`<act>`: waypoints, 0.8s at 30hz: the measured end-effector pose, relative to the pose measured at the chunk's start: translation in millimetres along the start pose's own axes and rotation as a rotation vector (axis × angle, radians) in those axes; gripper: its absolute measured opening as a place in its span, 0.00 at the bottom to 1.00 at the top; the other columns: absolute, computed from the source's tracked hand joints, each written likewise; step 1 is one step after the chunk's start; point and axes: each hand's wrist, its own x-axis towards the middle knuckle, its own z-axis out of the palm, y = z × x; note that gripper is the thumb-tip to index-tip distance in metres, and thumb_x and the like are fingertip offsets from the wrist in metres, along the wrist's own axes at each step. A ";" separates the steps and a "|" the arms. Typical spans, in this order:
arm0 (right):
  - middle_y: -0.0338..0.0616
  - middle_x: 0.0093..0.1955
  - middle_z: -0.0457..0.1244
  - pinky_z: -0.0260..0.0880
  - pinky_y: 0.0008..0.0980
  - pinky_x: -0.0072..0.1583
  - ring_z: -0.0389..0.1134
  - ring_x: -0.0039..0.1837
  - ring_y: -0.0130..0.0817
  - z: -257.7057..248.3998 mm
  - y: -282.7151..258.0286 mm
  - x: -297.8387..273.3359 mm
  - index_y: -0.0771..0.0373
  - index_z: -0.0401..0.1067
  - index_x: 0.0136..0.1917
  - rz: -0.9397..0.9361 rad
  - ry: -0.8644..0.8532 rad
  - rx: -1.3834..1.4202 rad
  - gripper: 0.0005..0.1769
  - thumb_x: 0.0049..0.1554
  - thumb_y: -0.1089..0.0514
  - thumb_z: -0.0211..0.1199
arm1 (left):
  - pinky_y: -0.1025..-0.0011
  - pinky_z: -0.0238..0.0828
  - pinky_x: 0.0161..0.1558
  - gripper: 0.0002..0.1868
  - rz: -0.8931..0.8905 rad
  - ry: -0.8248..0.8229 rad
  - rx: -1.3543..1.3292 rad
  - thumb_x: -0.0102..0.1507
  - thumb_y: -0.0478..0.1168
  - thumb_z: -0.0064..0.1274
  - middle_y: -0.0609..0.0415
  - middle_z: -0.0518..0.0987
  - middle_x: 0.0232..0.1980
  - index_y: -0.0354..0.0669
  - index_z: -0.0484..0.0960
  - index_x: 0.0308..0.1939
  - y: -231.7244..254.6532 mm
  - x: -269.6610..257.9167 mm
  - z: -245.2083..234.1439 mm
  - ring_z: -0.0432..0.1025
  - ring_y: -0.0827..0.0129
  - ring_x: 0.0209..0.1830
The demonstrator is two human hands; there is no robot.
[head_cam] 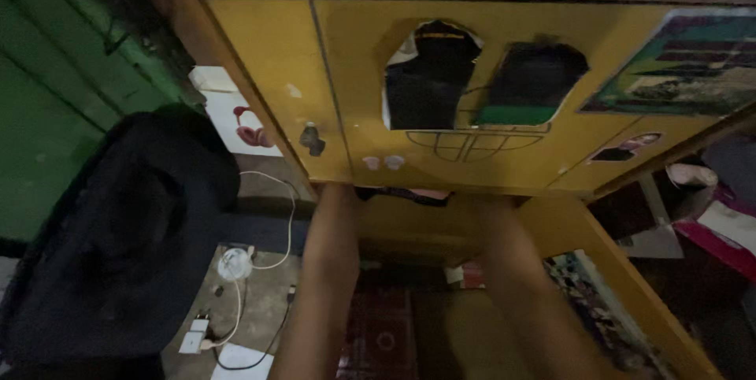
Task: The person folds several t-shirts on a bed and places them into a wooden cabinet.
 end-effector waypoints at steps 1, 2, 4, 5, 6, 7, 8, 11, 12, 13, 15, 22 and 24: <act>0.55 0.81 0.51 0.61 0.42 0.72 0.58 0.76 0.42 0.7 -0.5 1.1 0.69 0.56 0.79 -0.023 0.003 -0.032 0.32 0.65 0.56 0.56 | 0.60 0.58 0.68 0.33 0.008 0.002 0.016 0.67 0.48 0.48 0.43 0.65 0.76 0.40 0.62 0.74 0.1 0.8 0.0 0.61 0.52 0.73; 0.54 0.81 0.51 0.61 0.42 0.72 0.58 0.76 0.42 1.6 -1.7 1.5 0.68 0.56 0.79 -0.048 0.010 -0.066 0.32 0.65 0.56 0.56 | 0.60 0.57 0.68 0.33 0.021 0.014 0.036 0.68 0.47 0.48 0.43 0.64 0.76 0.40 0.62 0.75 4.4 1.8 -0.4 0.60 0.52 0.74; 0.53 0.80 0.52 0.61 0.42 0.72 0.58 0.76 0.41 2.6 7.5 -16.4 0.67 0.57 0.78 -0.082 0.019 -0.137 0.31 0.65 0.56 0.55 | 0.60 0.57 0.68 0.33 0.039 0.043 0.081 0.68 0.47 0.47 0.43 0.64 0.76 0.40 0.61 0.75 1.1 -17.5 -8.8 0.60 0.52 0.74; 0.53 0.80 0.53 0.61 0.41 0.72 0.58 0.76 0.41 3.8 9.8 -28.6 0.66 0.58 0.78 -0.108 0.026 -0.173 0.30 0.65 0.56 0.55 | 0.60 0.57 0.68 0.33 0.067 0.079 0.111 0.69 0.47 0.47 0.44 0.63 0.76 0.40 0.60 0.75 2.5 -31.6 -11.7 0.60 0.52 0.74; 0.52 0.80 0.53 0.61 0.41 0.72 0.58 0.76 0.40 0.1 14.0 -45.5 0.65 0.58 0.78 -0.139 0.033 -0.205 0.30 0.65 0.56 0.54 | 0.60 0.57 0.68 0.33 0.100 0.122 0.146 0.69 0.47 0.47 0.44 0.63 0.76 0.40 0.59 0.76 3.6 -52.0 -13.5 0.60 0.52 0.74; 0.51 0.80 0.54 0.61 0.41 0.71 0.58 0.76 0.40 -4.4 14.8 -60.9 0.64 0.59 0.78 -0.188 0.046 -0.224 0.30 0.65 0.56 0.54 | 0.61 0.56 0.68 0.33 0.154 0.174 0.174 0.69 0.47 0.46 0.44 0.62 0.77 0.40 0.59 0.76 9.9 -72.2 -13.1 0.59 0.52 0.74; 0.51 0.80 0.54 0.61 0.41 0.71 0.58 0.76 0.40 -13.0 22.2 -84.5 0.63 0.59 0.78 -0.232 0.060 -0.243 0.29 0.65 0.56 0.54 | 0.61 0.56 0.68 0.33 0.202 0.238 0.190 0.70 0.47 0.46 0.44 0.62 0.77 0.40 0.58 0.76 12.1 -104.1 -11.6 0.59 0.52 0.74; 0.49 0.79 0.56 0.61 0.40 0.71 0.58 0.76 0.39 -49.6 51.0 -215.1 0.60 0.61 0.77 -0.316 0.073 -0.286 0.28 0.65 0.55 0.53 | 0.61 0.55 0.68 0.33 0.230 0.344 0.108 0.71 0.46 0.45 0.44 0.61 0.77 0.40 0.57 0.77 16.8 -248.7 -21.2 0.58 0.52 0.74; 0.48 0.79 0.57 0.61 0.40 0.71 0.58 0.77 0.38 -62.7 54.5 -264.5 0.60 0.61 0.77 -0.315 0.076 -0.243 0.28 0.65 0.55 0.52 | 0.61 0.55 0.68 0.33 0.208 0.322 0.033 0.71 0.46 0.45 0.44 0.61 0.78 0.40 0.56 0.77 10.1 -298.3 -19.3 0.58 0.52 0.75; 0.51 0.77 0.57 0.62 0.40 0.70 0.59 0.75 0.41 -74.1 58.5 -318.6 0.60 0.59 0.79 -0.302 0.062 -0.114 0.29 0.65 0.57 0.53 | 0.62 0.55 0.68 0.33 0.180 0.251 -0.053 0.71 0.46 0.45 0.44 0.60 0.78 0.40 0.55 0.78 -4.1 -350.2 -17.0 0.58 0.52 0.75; 0.54 0.76 0.57 0.63 0.41 0.69 0.60 0.73 0.43 -98.1 41.9 -394.7 0.60 0.57 0.80 -0.298 0.091 0.021 0.31 0.64 0.59 0.54 | 0.64 0.58 0.68 0.32 0.182 0.073 -0.217 0.73 0.48 0.42 0.49 0.61 0.78 0.43 0.55 0.78 -31.1 -419.6 0.0 0.59 0.59 0.74; 0.48 0.70 0.65 0.69 0.37 0.61 0.71 0.58 0.44 -140.3 10.8 -583.7 0.51 0.54 0.80 0.021 0.372 -0.447 0.39 0.57 0.65 0.55 | 0.69 0.72 0.44 0.23 -0.142 -0.556 -0.104 0.68 0.49 0.50 0.54 0.78 0.61 0.43 0.77 0.64 -85.9 -611.5 83.1 0.74 0.69 0.52; 0.48 0.64 0.68 0.69 0.35 0.62 0.70 0.61 0.38 -155.3 19.1 -625.6 0.56 0.65 0.74 -0.106 0.385 -0.388 0.30 0.58 0.66 0.55 | 0.69 0.73 0.45 0.23 -0.140 -0.673 -0.074 0.68 0.49 0.50 0.54 0.79 0.60 0.43 0.77 0.64 -82.9 -640.9 94.6 0.75 0.68 0.52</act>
